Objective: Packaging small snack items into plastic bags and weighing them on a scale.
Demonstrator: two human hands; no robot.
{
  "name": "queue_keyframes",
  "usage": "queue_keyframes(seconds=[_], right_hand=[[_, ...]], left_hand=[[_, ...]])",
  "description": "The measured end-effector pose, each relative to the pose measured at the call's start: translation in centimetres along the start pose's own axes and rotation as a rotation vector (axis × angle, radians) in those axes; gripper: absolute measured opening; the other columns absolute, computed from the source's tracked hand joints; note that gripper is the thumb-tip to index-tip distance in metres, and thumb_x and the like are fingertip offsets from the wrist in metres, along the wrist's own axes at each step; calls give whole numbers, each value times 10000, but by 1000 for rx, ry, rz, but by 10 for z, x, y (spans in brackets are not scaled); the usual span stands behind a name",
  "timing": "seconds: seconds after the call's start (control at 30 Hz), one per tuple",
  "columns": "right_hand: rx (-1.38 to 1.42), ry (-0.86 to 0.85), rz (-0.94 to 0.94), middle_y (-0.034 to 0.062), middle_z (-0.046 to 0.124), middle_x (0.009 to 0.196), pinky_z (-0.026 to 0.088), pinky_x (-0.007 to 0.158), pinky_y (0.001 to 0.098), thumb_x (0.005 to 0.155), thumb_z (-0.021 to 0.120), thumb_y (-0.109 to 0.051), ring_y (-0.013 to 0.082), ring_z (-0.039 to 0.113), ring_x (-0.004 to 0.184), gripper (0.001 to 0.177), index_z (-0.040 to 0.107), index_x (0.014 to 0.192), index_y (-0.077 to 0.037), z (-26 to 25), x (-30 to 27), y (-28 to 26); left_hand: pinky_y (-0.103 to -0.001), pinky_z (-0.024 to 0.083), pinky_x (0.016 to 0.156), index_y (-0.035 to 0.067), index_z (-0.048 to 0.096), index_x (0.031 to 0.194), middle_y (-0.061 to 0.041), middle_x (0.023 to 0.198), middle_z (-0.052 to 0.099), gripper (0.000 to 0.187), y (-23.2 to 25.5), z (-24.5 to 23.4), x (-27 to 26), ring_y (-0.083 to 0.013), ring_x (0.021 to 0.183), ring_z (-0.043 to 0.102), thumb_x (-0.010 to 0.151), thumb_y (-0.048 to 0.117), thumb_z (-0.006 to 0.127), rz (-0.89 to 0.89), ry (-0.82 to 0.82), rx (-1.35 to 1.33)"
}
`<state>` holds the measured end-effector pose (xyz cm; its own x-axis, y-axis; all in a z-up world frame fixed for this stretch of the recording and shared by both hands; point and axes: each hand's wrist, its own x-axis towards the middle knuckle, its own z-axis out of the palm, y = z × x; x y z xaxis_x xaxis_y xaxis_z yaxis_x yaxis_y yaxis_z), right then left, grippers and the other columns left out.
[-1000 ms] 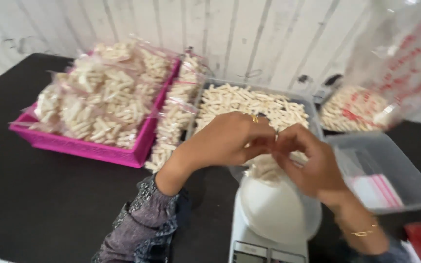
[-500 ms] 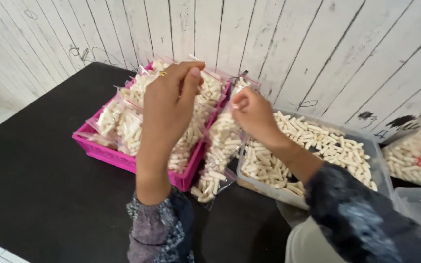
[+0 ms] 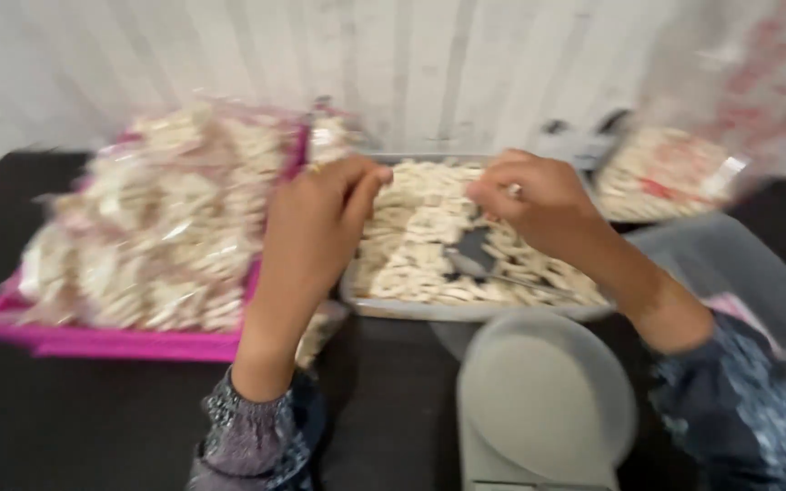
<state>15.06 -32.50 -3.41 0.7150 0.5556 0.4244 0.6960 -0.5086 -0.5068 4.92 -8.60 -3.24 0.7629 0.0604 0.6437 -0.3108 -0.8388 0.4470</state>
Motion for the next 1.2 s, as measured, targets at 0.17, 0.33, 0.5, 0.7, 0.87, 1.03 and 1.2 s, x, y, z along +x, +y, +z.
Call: queue_keyframes(seconds=[0.17, 0.33, 0.5, 0.7, 0.87, 1.03, 1.2], right_hand=[[-133, 59, 332, 74, 706, 873, 538, 872, 416, 954, 647, -357, 292, 697, 928, 187, 679, 1031, -189, -84, -100, 90], [-177, -50, 580, 137, 768, 1052, 545, 873, 479, 930, 645, -348, 349, 705, 1036, 302, 712, 1159, -163, -114, -165, 182], [-67, -193, 519, 148, 646, 1304, 439, 1020, 581, 854, 717, -283, 411, 586, 1243, 424, 687, 1268, -195, -96, -175, 191], [-434, -228, 222, 97, 712, 1054, 528, 846, 512, 922, 501, -338, 376, 688, 994, 335, 652, 1197, -221, -43, -182, 259], [-100, -99, 256, 173, 695, 1011, 504, 808, 499, 983, 469, -336, 413, 653, 971, 355, 701, 1132, -112, -91, -180, 246], [108, 107, 497, 141, 729, 928, 515, 740, 393, 910, 667, -288, 302, 682, 847, 226, 801, 990, -125, -131, -167, 202], [228, 385, 532, 40, 708, 706, 476, 580, 235, 784, 809, -222, 112, 600, 644, 108, 809, 872, -160, -141, -166, 187]], left_hand=[[-516, 528, 705, 171, 703, 926, -98, 754, 721, 349, 51, 84, 2, -412, 774, 689, 1035, 400, 462, 68, -321, -113], [-524, 543, 806, 166, 707, 1090, -145, 890, 723, 282, 115, 179, 38, -422, 913, 685, 992, 313, 486, 267, -562, -97], [-415, 507, 712, 221, 764, 852, -18, 808, 683, 130, 144, 317, 55, -269, 790, 674, 796, 333, 729, 767, -434, 319], [-458, 425, 767, 229, 771, 778, -7, 750, 710, 144, 144, 368, 59, -272, 834, 641, 740, 165, 648, 884, -487, 373], [-510, 469, 773, 133, 754, 957, -114, 868, 726, 217, 163, 332, 71, -360, 883, 673, 782, 144, 626, 746, -639, 229], [-576, 488, 919, 90, 642, 1283, -208, 1131, 719, 460, 190, 292, 76, -448, 1106, 649, 943, 381, 533, 432, -902, -115], [-473, 550, 805, 129, 640, 1153, -69, 878, 757, 298, 177, 316, 70, -346, 933, 726, 868, 218, 637, 335, -806, -214]])
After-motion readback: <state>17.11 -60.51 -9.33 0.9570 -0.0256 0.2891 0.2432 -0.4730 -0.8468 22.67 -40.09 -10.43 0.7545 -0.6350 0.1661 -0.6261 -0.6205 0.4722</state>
